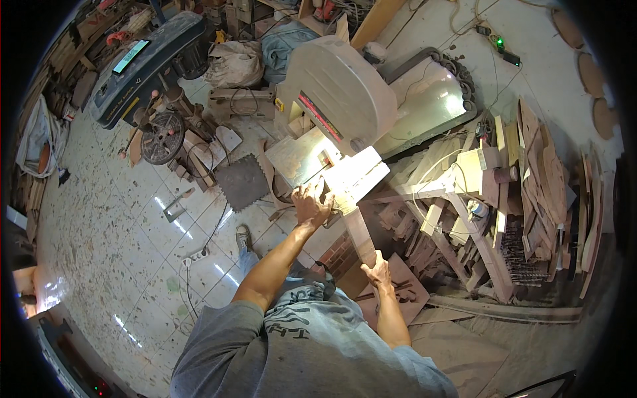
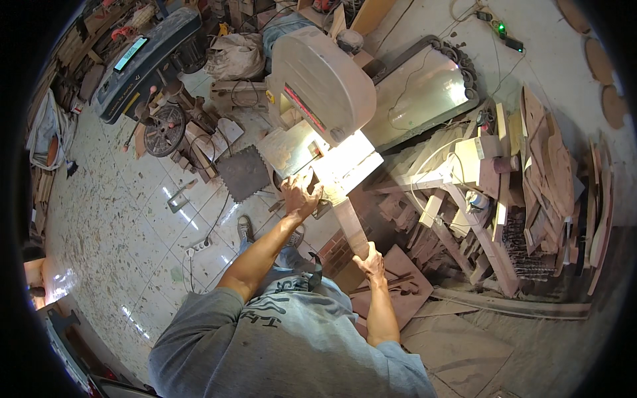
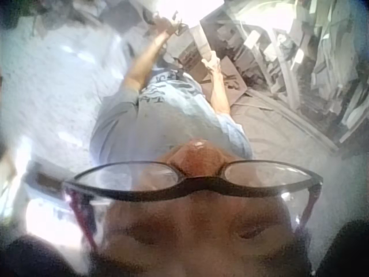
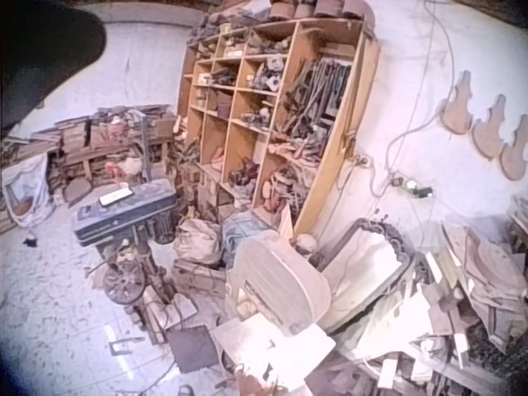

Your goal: The person uses a band saw to cut a curved profile into a wooden guitar neck, guiding the workpiece through the blade with both hands.

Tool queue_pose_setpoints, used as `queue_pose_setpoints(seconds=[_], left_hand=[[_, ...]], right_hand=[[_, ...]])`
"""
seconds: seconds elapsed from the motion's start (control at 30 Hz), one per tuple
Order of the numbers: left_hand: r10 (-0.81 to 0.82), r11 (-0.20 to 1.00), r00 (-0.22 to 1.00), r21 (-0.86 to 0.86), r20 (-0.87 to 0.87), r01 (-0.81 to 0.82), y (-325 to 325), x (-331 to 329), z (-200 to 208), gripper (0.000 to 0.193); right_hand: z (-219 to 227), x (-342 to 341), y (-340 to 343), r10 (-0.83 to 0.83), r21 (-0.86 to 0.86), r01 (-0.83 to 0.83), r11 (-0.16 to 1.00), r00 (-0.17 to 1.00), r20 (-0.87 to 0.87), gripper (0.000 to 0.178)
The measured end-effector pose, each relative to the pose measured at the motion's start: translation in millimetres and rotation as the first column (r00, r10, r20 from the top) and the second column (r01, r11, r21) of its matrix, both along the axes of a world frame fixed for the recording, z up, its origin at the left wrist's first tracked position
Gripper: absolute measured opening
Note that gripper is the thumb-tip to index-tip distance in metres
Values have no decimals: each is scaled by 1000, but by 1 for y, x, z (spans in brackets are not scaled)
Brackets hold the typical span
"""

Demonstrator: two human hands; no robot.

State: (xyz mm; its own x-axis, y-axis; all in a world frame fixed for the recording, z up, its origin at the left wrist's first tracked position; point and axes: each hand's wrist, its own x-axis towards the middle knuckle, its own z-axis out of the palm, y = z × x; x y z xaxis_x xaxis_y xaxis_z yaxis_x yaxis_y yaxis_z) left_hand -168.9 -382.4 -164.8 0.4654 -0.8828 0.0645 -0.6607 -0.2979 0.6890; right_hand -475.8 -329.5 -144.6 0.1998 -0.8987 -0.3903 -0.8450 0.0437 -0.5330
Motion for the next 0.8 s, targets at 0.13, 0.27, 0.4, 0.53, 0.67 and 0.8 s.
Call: queue_pose_setpoints(seconds=[0.13, 0.27, 0.4, 0.53, 0.67, 0.8], left_hand=[[-8, 999, 1000, 37, -19, 8, -1, 1, 1, 69], [-34, 995, 999, 96, -29, 36, -3, 2, 2, 69], [-47, 992, 998, 117, -46, 52, -5, 2, 4, 70], [-31, 991, 999, 130, 8, 30, -5, 0, 6, 70], [-15, 995, 999, 99, 33, 11, -5, -2, 5, 69], [-117, 922, 992, 375, 43, 93, -16, -2, 5, 58]], right_hand=[[5, 1, 0, 18, 48, -18, 999, 1000, -14, 55], [2, 1, 0, 18, 4, -18, 1000, 1000, 11, 54], [-2, -1, 0, 4, -3, -4, 1000, 1000, 11, 55], [-2, -3, 0, 18, 19, -18, 1000, 1000, -6, 52], [-2, -2, -1, 29, -7, -29, 1000, 999, 17, 56], [6, 0, -1, -8, 10, 8, 1000, 1000, 27, 57]])
